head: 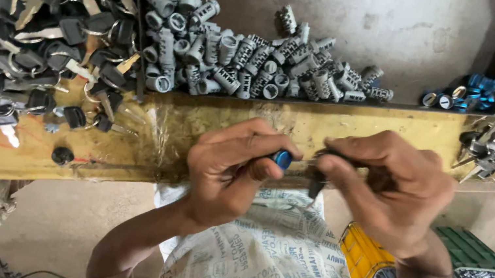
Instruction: The person assembles lock cylinders by hand, inserting small metal pins into grey cylindrical housings, then attaching blue and black plastic end caps. The person handles multiple components one at a time and places the finished assemblies on the workbench.
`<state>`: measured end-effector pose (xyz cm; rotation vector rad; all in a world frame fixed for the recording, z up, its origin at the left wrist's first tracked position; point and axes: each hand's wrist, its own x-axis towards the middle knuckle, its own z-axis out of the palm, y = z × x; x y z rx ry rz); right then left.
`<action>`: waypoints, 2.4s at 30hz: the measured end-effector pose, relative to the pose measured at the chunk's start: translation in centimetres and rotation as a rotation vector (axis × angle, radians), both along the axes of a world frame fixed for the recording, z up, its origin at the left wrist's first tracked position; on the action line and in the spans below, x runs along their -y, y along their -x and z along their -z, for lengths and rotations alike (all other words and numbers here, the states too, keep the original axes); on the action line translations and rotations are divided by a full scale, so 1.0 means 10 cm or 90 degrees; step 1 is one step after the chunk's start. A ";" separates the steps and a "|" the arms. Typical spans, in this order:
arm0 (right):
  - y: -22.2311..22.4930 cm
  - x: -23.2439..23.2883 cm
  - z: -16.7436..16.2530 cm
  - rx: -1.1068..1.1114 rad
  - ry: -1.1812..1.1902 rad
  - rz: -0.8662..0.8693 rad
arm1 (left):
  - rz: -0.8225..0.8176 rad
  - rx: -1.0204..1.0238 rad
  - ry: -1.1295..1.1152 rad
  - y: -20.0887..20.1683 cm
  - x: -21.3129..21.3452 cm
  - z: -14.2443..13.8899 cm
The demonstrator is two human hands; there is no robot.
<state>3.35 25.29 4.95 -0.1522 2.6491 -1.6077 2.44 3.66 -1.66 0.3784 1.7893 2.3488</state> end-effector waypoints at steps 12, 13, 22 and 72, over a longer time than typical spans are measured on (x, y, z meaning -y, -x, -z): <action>0.01 0.10 0.13 -0.167 -0.026 -0.110 | 0.036 0.016 0.093 0.07 0.10 -0.05; 0.01 0.15 0.13 -0.188 -0.057 -0.103 | 0.037 -0.023 0.139 0.09 0.12 -0.06; -0.08 0.28 0.26 -0.116 -0.061 -0.017 | -0.016 -0.185 0.323 0.00 -0.02 -0.16; 0.18 -0.89 0.30 0.382 -0.013 -0.191 | 0.086 0.286 0.074 0.09 -0.09 0.11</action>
